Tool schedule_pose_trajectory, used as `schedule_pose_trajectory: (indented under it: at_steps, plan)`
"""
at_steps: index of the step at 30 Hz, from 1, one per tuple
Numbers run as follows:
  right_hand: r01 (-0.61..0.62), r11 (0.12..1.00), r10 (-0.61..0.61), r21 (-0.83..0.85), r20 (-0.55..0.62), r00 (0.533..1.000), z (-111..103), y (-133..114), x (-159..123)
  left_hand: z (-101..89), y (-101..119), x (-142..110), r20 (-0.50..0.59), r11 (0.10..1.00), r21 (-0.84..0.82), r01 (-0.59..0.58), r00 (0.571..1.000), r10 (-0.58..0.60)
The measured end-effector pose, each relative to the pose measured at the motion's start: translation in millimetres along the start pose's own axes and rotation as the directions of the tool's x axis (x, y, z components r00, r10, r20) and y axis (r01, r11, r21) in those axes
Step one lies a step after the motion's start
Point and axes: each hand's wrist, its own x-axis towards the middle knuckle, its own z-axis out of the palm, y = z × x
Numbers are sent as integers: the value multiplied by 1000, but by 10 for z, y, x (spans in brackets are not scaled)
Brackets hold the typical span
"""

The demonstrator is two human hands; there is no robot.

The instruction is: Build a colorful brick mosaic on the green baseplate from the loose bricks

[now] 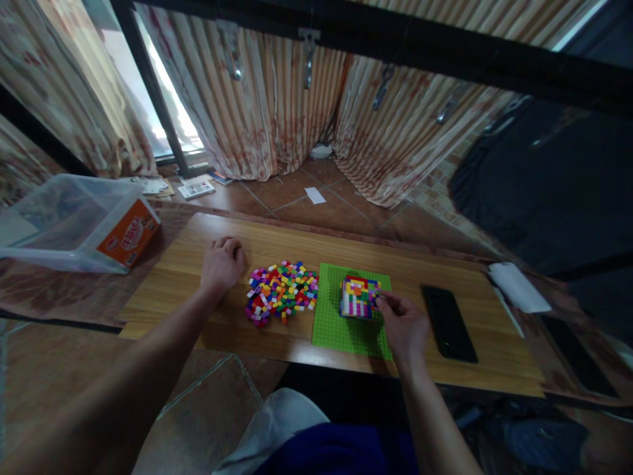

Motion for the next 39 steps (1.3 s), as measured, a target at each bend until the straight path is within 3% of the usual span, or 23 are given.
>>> schedule_pose_trajectory:
  at_steps: [7,27,30,33,37,39]
  plan:
    - [-53,995,52,88,16,999,11,105,40,17,-5,1,-2,1000,5,13,1000,-13]
    - [-44,999,44,4,49,998,-11,67,53,29,-12,-7,2,998,-38,43,999,-43]
    - [-26,1000,26,12,-24,999,-23,66,25,25,-5,-14,-7,999,-27,39,999,-39]
    - [63,994,-72,-93,-96,993,-14,-21,-86,27,6,-22,-5,999,-4,33,999,-33]
    - [262,952,-252,-157,81,964,138,-202,-371,46,2,-30,-10,999,-2,39,999,-39]
    - [374,921,-337,-106,260,905,294,-273,-555,54,-5,-33,-9,999,-4,42,999,-42]
